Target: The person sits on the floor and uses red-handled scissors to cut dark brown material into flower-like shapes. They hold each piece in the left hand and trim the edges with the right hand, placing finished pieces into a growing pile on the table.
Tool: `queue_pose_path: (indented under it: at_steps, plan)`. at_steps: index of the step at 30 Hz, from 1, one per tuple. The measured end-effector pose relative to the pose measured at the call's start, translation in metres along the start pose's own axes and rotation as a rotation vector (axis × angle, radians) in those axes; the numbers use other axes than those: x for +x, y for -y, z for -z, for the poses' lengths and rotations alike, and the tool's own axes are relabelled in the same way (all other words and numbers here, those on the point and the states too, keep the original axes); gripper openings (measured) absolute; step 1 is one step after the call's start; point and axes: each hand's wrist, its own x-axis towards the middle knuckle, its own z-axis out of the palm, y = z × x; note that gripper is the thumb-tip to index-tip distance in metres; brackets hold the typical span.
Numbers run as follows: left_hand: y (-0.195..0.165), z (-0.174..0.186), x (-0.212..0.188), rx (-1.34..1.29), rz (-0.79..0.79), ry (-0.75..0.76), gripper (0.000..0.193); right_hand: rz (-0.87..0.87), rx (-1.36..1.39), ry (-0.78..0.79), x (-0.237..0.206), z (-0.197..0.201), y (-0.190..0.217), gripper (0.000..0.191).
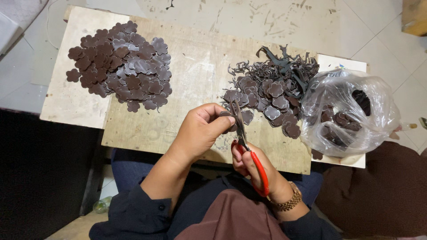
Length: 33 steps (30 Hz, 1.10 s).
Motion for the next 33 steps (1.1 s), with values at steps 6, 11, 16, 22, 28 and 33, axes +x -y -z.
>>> queue_pose_path:
  at_steps: [6, 11, 16, 22, 28, 33]
  plan:
    - [-0.005, 0.006, 0.002, -0.040, -0.018, 0.023, 0.008, -0.015, -0.020, 0.016, 0.000, 0.003, 0.000, 0.057]
    - [-0.009, 0.005, 0.002, 0.006, -0.012, -0.001, 0.008, -0.030, -0.030, -0.011, 0.000, 0.002, 0.000, 0.058]
    - [-0.013, 0.005, 0.001, 0.049, 0.015, -0.036, 0.009, -0.034, -0.012, -0.009, 0.002, 0.000, 0.001, 0.058]
    - [-0.009, 0.005, 0.003, 0.012, 0.000, -0.027, 0.009, 0.007, 0.032, 0.042, 0.003, -0.002, 0.000, 0.058]
    - [-0.004, 0.005, 0.003, -0.009, 0.000, -0.019, 0.009, 0.015, -0.034, 0.028, 0.004, 0.000, -0.003, 0.060]
    - [-0.004, 0.004, 0.004, -0.026, -0.002, -0.022, 0.008, 0.027, -0.078, 0.004, 0.004, 0.000, -0.002, 0.059]
